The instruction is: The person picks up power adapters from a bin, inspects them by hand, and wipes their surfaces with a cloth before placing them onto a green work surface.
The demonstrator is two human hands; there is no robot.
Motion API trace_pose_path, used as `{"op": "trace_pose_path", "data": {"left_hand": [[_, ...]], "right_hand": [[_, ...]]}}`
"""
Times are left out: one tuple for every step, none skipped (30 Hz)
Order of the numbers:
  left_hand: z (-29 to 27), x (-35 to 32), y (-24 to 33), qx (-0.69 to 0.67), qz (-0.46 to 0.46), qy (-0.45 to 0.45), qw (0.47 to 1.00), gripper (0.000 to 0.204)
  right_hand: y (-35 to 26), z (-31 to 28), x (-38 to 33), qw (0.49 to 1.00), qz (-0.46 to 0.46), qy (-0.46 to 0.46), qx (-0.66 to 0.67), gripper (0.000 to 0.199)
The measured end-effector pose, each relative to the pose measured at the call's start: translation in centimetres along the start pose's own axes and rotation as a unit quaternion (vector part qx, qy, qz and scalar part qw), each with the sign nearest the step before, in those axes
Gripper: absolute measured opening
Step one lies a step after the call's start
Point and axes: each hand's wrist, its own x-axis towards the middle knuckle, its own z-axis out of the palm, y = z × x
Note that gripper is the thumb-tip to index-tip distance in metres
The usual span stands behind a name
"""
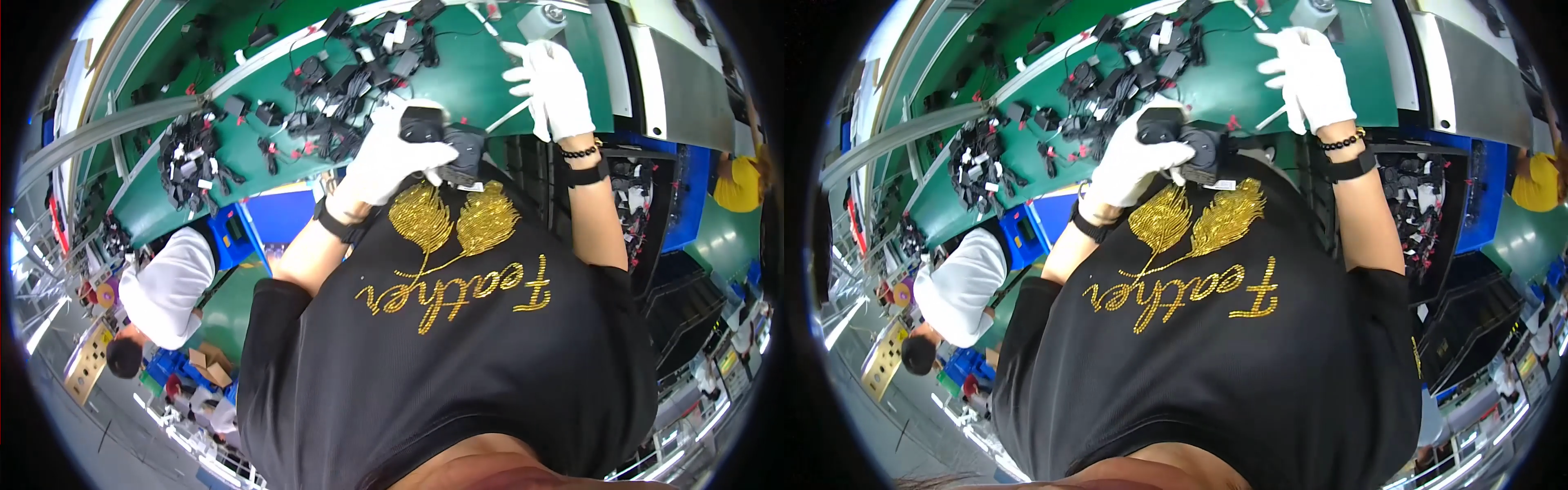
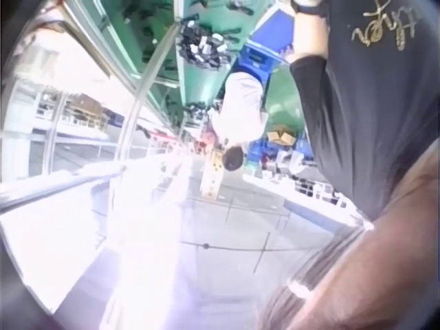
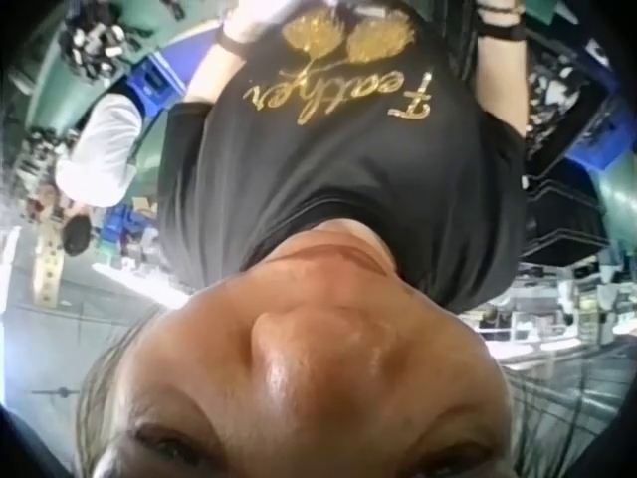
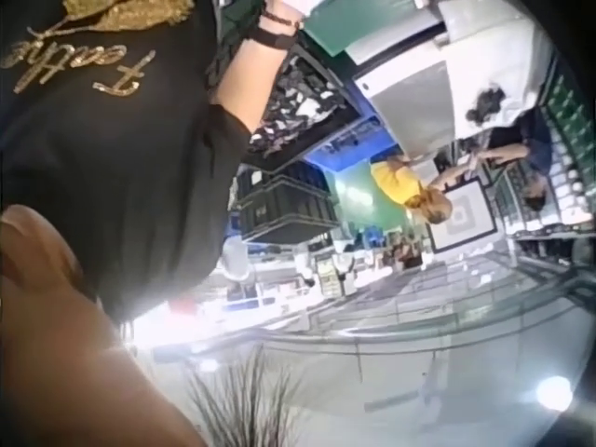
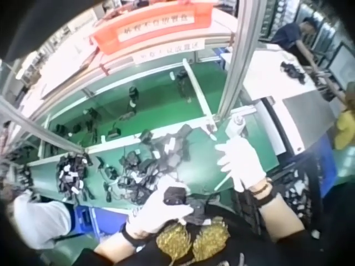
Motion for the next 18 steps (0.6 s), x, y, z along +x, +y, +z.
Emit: {"op": "trace_pose_path", "data": {"left_hand": [[-0.5,0.0,-0.4,-0.023,-0.001,0.008,1.0,0.045],[-0.4,-0.1,-0.5,-0.049,0.015,0.034,0.998,0.046],[-0.5,-0.1,-0.7,-0.036,0.022,0.05,0.998,0.045],[-0.9,-0.4,-1.0,-0.039,0.025,0.068,0.997,0.045],[-1.0,-0.3,-1.1,-0.041,0.029,0.088,0.995,0.045],[-0.7,0.1,-1.1,-0.045,0.038,0.087,0.994,0.045],[-0.7,0.3,-0.8,-0.068,0.034,0.1,0.992,0.045],[-0.8,0.2,-0.6,-0.091,0.03,0.115,0.989,0.044],[-0.7,0.2,-0.3,-0.09,0.035,0.118,0.988,0.044],[-0.3,0.3,0.3,-0.112,0.036,0.12,0.986,0.044],[-0.4,0.2,0.4,-0.139,0.041,0.129,0.981,0.044],[-0.7,0.2,0.0,-0.152,0.059,0.122,0.979,0.044],[-0.5,-0.1,0.0,-0.14,0.062,0.144,0.978,0.044],[-0.7,-0.1,0.0,-0.154,0.064,0.144,0.976,0.043],[-0.6,-0.2,0.2,-0.164,0.064,0.141,0.974,0.042],[-0.6,-0.1,0.2,-0.14,0.064,0.163,0.975,0.04],[-0.9,-0.4,-0.1,-0.151,0.055,0.168,0.973,0.04],[-1.1,-0.5,0.0,-0.146,0.064,0.164,0.973,0.041]], "right_hand": [[0.5,-0.8,0.2,0.989,0.044,0.114,-0.087,0.027],[1.4,-2.3,0.6,0.955,0.084,0.228,-0.171,0.028],[4.0,-6.5,2.0,0.918,-0.051,0.233,-0.316,0.027],[3.6,-7.3,2.6,0.845,-0.157,0.262,-0.439,0.025],[3.1,-8.0,3.3,0.745,-0.26,0.281,-0.546,0.023],[2.5,-8.6,4.8,0.699,-0.273,0.345,-0.564,0.023],[2.3,-8.2,5.8,0.698,-0.278,0.346,-0.563,0.023],[2.2,-7.0,6.7,0.706,-0.244,0.373,-0.55,0.024],[2.1,-6.3,7.7,0.715,-0.209,0.399,-0.535,0.025],[4.0,-8.1,9.8,0.648,-0.115,0.321,-0.681,0.028],[4.9,-7.0,9.4,0.674,-0.176,0.279,-0.661,0.03],[6.6,-7.0,9.3,0.67,-0.236,0.275,-0.648,0.032],[8.1,-7.3,9.7,0.663,-0.298,0.27,-0.631,0.035],[7.7,-7.2,10.0,0.672,-0.22,0.246,-0.663,0.037],[7.4,-7.6,10.3,0.676,-0.137,0.223,-0.689,0.039],[9.0,-8.9,11.0,0.715,-0.166,0.312,-0.604,0.036],[9.3,-9.7,11.2,0.712,-0.222,0.338,-0.574,0.032],[10.9,-11.6,12.2,0.868,-0.267,0.339,-0.247,0.027]]}}
